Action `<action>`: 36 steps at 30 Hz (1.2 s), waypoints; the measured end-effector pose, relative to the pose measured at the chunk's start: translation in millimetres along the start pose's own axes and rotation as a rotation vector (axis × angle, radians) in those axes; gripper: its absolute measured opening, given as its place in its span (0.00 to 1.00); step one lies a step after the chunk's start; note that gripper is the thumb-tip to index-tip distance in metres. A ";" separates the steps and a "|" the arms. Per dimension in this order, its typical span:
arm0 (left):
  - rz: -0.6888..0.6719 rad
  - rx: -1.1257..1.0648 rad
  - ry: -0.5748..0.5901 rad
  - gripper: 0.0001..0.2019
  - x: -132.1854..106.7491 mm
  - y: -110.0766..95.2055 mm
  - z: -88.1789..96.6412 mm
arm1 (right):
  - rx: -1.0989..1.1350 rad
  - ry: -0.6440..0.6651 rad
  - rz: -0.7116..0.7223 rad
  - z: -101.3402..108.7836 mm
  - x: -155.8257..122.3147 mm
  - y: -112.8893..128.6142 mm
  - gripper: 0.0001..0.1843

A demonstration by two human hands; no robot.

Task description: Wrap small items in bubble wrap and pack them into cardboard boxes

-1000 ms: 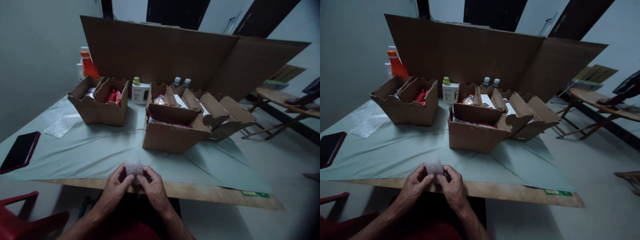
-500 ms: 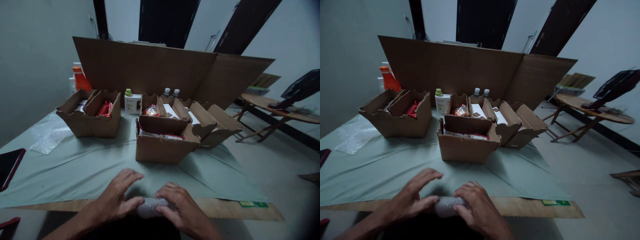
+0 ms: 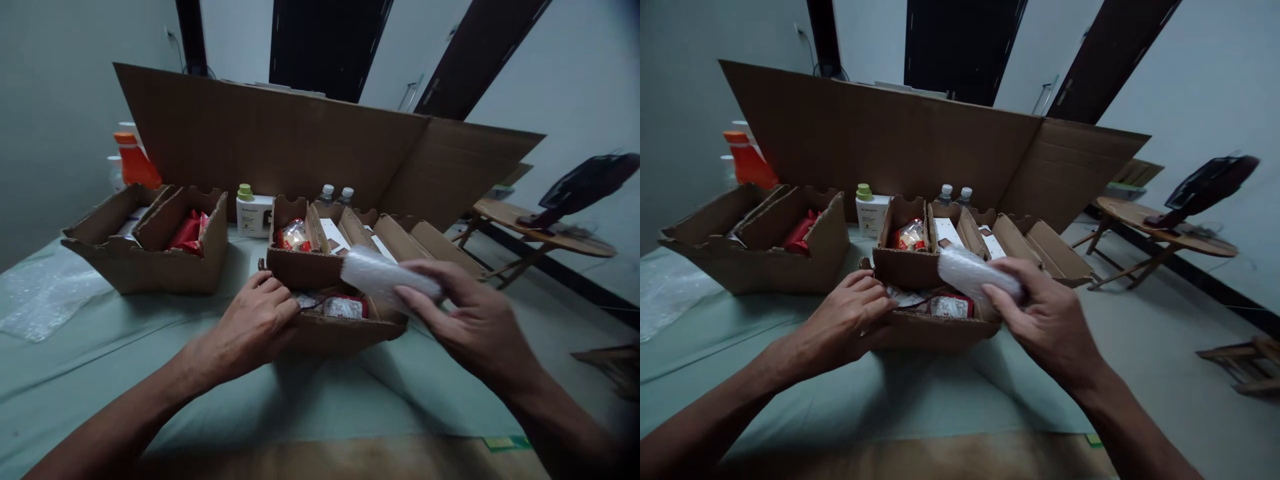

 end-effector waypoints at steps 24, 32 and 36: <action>0.001 -0.078 -0.032 0.03 2.0 1.4 -2.1 | -0.525 0.822 0.458 -160.1 58.6 52.9 0.11; 0.018 -0.058 0.001 0.03 3.3 6.1 -3.8 | -0.478 0.998 0.094 -169.9 63.0 15.8 0.10; 0.025 -0.028 0.030 0.02 6.4 7.2 -7.1 | -0.499 0.848 0.055 -164.3 68.1 20.2 0.11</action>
Point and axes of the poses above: each hand's wrist, its own x-axis towards the middle knuckle, its own z-axis out of the back of the hand, y = z × x, the point moved 10 cm from there along x, towards the middle knuckle, and after that the axes turned 9 degrees about y, right-handed, at the moved point
